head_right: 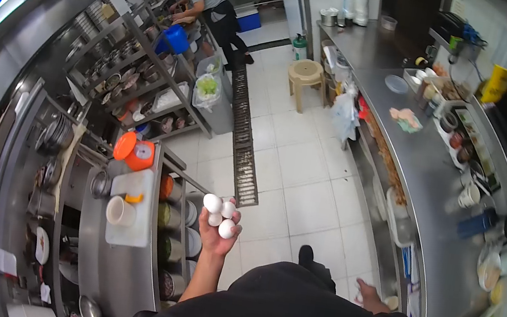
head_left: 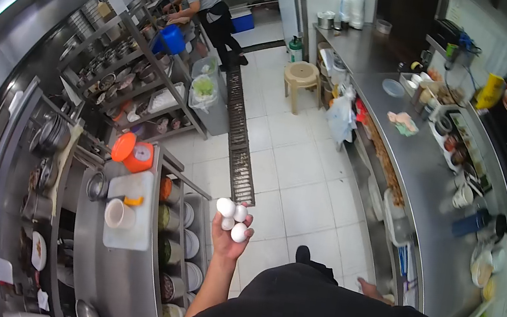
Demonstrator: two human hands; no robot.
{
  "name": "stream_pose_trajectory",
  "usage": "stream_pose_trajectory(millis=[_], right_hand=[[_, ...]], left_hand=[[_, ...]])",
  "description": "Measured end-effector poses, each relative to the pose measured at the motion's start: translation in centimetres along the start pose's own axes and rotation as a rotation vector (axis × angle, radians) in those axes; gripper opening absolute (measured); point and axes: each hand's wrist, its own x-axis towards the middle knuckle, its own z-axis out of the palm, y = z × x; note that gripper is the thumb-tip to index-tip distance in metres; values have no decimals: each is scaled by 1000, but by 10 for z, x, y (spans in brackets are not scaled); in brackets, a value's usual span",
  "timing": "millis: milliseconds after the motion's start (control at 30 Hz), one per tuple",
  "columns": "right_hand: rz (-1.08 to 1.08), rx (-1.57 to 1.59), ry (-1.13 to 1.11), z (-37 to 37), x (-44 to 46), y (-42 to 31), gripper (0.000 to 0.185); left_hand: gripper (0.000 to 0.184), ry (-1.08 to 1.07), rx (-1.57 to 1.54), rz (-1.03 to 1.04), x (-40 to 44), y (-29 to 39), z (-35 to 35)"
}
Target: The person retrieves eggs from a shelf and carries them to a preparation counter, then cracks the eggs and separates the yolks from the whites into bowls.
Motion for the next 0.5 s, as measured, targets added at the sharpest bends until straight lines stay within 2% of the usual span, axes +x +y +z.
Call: stream_pose_trajectory(millis=[67, 133, 167, 233, 300, 433, 500], right_hand=[[-127, -18, -139, 59, 31, -116, 59], [-257, -185, -133, 126, 51, -249, 52], [-330, -211, -142, 158, 50, -316, 52], [-448, -291, -315, 209, 40, -445, 51], [-570, -290, -354, 260, 21, -557, 49], [-692, -198, -415, 330, 32, -695, 43], [-626, -190, -357, 348, 33, -734, 41]], left_hand=[[46, 32, 33, 27, 45, 18, 2], [46, 113, 29, 67, 87, 40, -1], [46, 147, 25, 88, 109, 53, -4], [47, 184, 13, 134, 153, 76, -20], [47, 184, -29, 158, 202, 103, -40], [51, 205, 2, 174, 317, 158, -93], [50, 247, 12, 131, 386, 194, -109]])
